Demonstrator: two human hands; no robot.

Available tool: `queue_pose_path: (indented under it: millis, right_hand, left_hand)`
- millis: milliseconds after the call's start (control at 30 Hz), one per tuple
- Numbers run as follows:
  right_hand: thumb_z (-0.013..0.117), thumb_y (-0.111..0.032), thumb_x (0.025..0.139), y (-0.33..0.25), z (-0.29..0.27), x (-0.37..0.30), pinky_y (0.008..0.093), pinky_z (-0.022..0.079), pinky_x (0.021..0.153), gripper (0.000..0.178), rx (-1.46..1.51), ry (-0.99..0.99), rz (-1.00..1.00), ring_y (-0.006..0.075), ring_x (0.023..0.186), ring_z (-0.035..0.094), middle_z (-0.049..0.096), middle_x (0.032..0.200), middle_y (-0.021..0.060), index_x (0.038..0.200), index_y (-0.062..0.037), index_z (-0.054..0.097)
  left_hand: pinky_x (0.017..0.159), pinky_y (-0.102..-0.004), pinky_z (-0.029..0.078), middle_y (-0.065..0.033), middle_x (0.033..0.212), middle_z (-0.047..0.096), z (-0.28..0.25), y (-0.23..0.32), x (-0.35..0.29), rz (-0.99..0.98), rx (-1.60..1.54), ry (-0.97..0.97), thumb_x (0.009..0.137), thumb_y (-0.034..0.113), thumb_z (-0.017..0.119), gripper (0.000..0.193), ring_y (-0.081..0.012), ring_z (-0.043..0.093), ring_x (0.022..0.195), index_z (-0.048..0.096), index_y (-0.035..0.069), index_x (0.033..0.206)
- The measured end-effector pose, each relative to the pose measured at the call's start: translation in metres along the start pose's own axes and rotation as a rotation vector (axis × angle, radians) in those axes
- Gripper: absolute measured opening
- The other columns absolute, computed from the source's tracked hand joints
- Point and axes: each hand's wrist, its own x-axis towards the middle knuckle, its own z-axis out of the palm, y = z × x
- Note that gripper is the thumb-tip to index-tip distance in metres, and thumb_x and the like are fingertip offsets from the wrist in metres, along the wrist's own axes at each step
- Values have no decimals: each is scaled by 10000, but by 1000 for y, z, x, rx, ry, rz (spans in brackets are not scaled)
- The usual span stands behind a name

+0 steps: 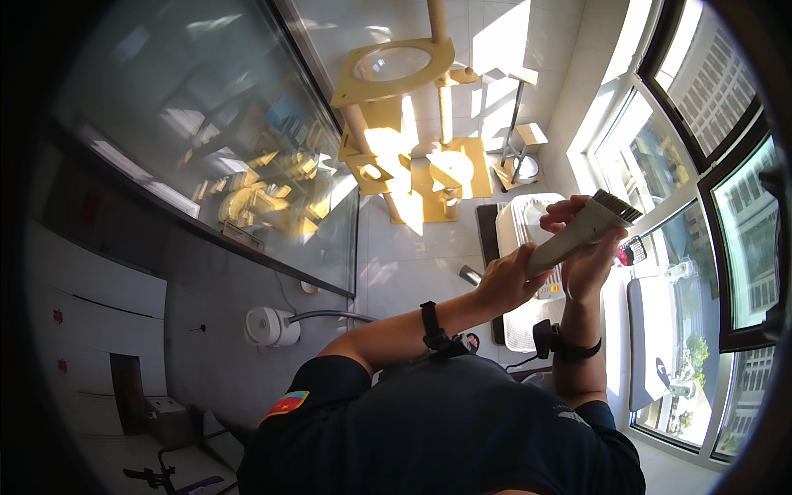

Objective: The person assembles a vacuum cleaner by connecting the hose to the main unit, attaching the wand, and fitting the brush head. They then use the assembled vacuum to clean a cat tree and empty the dustbin.

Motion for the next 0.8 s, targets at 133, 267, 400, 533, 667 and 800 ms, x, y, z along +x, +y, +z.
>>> queue_pose_path:
  millis: [133, 267, 400, 533, 667, 800]
  right_hand:
    - [221, -781, 881, -16, -1, 1, 404, 499, 782, 848, 42, -12, -70, 257, 824, 627, 615, 858, 147, 1030, -2, 521]
    - [262, -831, 833, -37, -3, -6, 396, 469, 747, 853, 62, -140, -94, 242, 767, 566, 558, 761, 120, 929, -19, 504]
    - [268, -848, 816, -48, -7, -10, 411, 452, 801, 861, 120, -135, -51, 246, 775, 560, 559, 757, 124, 896, -22, 497]
    - [271, -850, 813, -46, -8, -24, 432, 430, 844, 849, 189, -84, -79, 263, 792, 540, 544, 735, 113, 885, -35, 500]
    - [270, -818, 845, -40, -7, -35, 431, 414, 866, 815, 123, 1, -95, 273, 826, 531, 550, 751, 119, 895, -38, 502]
    - [263, -825, 840, -38, -5, -46, 426, 407, 888, 826, 195, -72, -50, 278, 845, 536, 553, 768, 123, 902, -37, 503]
  left_hand:
    - [644, -442, 518, -182, 849, 647, -1, 15, 9, 114, -92, -31, 881, 311, 663, 421, -388, 655, 746, 444, 57, 1135]
    - [603, -370, 492, -129, 755, 627, -10, 24, 17, -61, -698, -464, 842, 364, 720, 460, -288, 642, 644, 489, 53, 1090]
    - [623, -398, 493, -152, 740, 639, -16, 38, 13, 82, -407, -349, 861, 382, 686, 435, -345, 654, 690, 511, 51, 1081]
    - [674, -436, 499, -172, 791, 659, -23, 47, 5, 50, -298, -377, 863, 382, 680, 420, -389, 656, 773, 515, 71, 1091]
    - [699, -446, 502, -179, 836, 662, -23, 49, -2, 28, -291, -402, 848, 376, 700, 436, -396, 653, 808, 516, 81, 1112]
    - [669, -450, 519, -162, 824, 677, -27, 39, -6, 43, -58, -442, 833, 372, 718, 438, -386, 665, 771, 514, 84, 1093]
